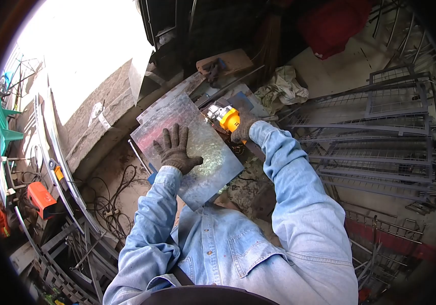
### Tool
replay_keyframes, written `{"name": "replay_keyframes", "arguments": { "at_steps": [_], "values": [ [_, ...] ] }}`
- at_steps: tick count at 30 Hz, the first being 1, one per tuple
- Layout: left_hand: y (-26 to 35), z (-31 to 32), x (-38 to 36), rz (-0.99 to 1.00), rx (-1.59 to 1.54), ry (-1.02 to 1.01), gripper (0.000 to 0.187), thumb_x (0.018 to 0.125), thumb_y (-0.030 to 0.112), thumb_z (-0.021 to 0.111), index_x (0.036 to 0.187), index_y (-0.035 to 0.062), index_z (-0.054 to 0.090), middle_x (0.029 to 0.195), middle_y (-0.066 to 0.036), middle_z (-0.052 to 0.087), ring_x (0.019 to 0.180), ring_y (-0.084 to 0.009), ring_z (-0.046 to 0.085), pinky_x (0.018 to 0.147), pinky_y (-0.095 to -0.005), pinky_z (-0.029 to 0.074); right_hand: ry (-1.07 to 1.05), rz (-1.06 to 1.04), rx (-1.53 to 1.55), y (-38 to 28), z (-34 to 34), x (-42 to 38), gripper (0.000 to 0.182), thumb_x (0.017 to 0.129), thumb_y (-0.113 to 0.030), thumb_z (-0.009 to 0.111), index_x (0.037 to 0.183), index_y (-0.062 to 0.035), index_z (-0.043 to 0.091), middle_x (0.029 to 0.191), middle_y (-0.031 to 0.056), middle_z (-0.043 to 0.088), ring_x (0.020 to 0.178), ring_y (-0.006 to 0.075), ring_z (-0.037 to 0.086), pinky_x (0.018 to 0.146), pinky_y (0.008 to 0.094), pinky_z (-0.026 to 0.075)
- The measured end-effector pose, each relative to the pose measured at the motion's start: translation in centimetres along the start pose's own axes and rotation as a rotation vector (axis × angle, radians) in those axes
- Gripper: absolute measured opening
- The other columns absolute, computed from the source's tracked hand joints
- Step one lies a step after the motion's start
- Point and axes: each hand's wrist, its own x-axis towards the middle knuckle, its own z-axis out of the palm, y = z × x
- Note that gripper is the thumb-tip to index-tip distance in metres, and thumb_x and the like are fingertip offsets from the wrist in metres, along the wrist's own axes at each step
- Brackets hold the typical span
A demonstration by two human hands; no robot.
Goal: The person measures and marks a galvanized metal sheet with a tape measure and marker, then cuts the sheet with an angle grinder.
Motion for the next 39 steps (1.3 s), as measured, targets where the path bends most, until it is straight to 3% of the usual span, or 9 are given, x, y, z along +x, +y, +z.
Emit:
{"name": "replay_keyframes", "arguments": {
  "at_steps": [11, 13, 19, 22, 32, 35, 37, 39],
  "values": [
    [0.2, 0.3, 0.2, 0.004, 0.003, 0.042, 0.118, 0.064, 0.067, 0.074, 0.158, 0.0232, 0.016, 0.166, -0.009, 0.002, 0.151, -0.0384, -0.006, 0.112, -0.0701, -0.007, -0.001, -0.03, 0.009, 3.0, 2.4, -0.1, 0.113, 0.05, -0.041, 0.087, 0.14, 0.0007, 0.031, 0.123, 0.0252, 0.06, 0.111, 0.0394, 0.061, 0.093, 0.044, 0.052],
    [0.2, 0.3, 0.2, 0.004, 0.006, 0.041, 0.119, 0.064, 0.067, 0.074, 0.158, 0.0231, 0.016, 0.166, -0.009, 0.002, 0.151, -0.0384, -0.006, 0.112, -0.0703, -0.007, 0.084, -0.062, -0.003, 3.2, 2.8, -0.5, 0.104, 0.053, -0.038, 0.089, 0.136, -0.0019, 0.038, 0.116, 0.0241, 0.064, 0.105, 0.0382, 0.063, 0.088, 0.0427, 0.053],
    [0.2, 0.3, 0.2, 0.006, 0.024, 0.042, 0.119, 0.064, 0.067, 0.074, 0.158, 0.0231, 0.016, 0.166, -0.008, 0.001, 0.151, -0.0388, -0.006, 0.112, -0.0709, -0.006, 0.021, -0.047, 0.021, 3.9, 2.8, -1.8, 0.1, 0.05, -0.042, 0.089, 0.131, -0.003, 0.044, 0.117, 0.023, 0.064, 0.106, 0.0373, 0.063, 0.089, 0.0423, 0.053],
    [0.4, 0.0, 0.2, -0.004, 0.031, 0.029, 0.119, 0.064, 0.067, 0.074, 0.158, 0.0232, 0.016, 0.166, -0.008, 0.001, 0.151, -0.0388, -0.006, 0.112, -0.0712, -0.006, -0.053, -0.024, 0.038, 4.1, 2.9, -1.9, 0.11, 0.049, -0.036, 0.089, 0.139, -0.0017, 0.035, 0.124, 0.024, 0.059, 0.114, 0.0399, 0.059, 0.096, 0.0432, 0.051],
    [1.1, -0.8, 0.0, -0.03, 0.078, -0.014, 0.119, 0.065, 0.068, 0.074, 0.158, 0.0231, 0.015, 0.166, -0.009, 0.001, 0.151, -0.0386, -0.004, 0.112, -0.0709, -0.005, -0.038, -0.067, 0.186, 7.2, 5.4, -3.6, 0.107, 0.05, -0.036, 0.088, 0.139, -0.0036, 0.038, 0.127, 0.0228, 0.057, 0.116, 0.0383, 0.057, 0.097, 0.0432, 0.049],
    [1.3, -1.1, -0.1, -0.042, 0.093, -0.037, 0.117, 0.067, 0.067, 0.073, 0.158, 0.0251, 0.012, 0.166, -0.007, -0.001, 0.151, -0.0371, -0.008, 0.112, -0.0701, -0.008, -0.01, -0.039, 0.106, 7.5, 5.7, -4.7, 0.105, 0.051, -0.035, 0.088, 0.138, -0.0044, 0.038, 0.123, 0.0222, 0.059, 0.113, 0.0382, 0.059, 0.096, 0.0434, 0.049],
    [1.4, -1.0, -0.1, -0.034, 0.102, -0.027, 0.119, 0.066, 0.068, 0.073, 0.159, 0.0239, 0.012, 0.166, -0.008, -0.001, 0.151, -0.0374, -0.006, 0.112, -0.0701, -0.007, -0.001, -0.082, 0.129, 7.9, 5.5, -6.0, 0.094, 0.054, -0.036, 0.089, 0.13, -0.002, 0.045, 0.113, 0.0221, 0.064, 0.102, 0.0371, 0.064, 0.087, 0.0422, 0.052],
    [1.4, -1.0, -0.1, -0.037, 0.127, -0.029, 0.121, 0.066, 0.07, 0.073, 0.159, 0.0228, 0.011, 0.166, -0.008, -0.001, 0.152, -0.0372, -0.004, 0.112, -0.0699, -0.005, -0.023, -0.058, 0.162, 9.1, 6.7, -5.9, 0.098, 0.053, -0.037, 0.089, 0.133, -0.0031, 0.042, 0.115, 0.0223, 0.063, 0.106, 0.038, 0.063, 0.089, 0.0435, 0.052]
  ]
}}
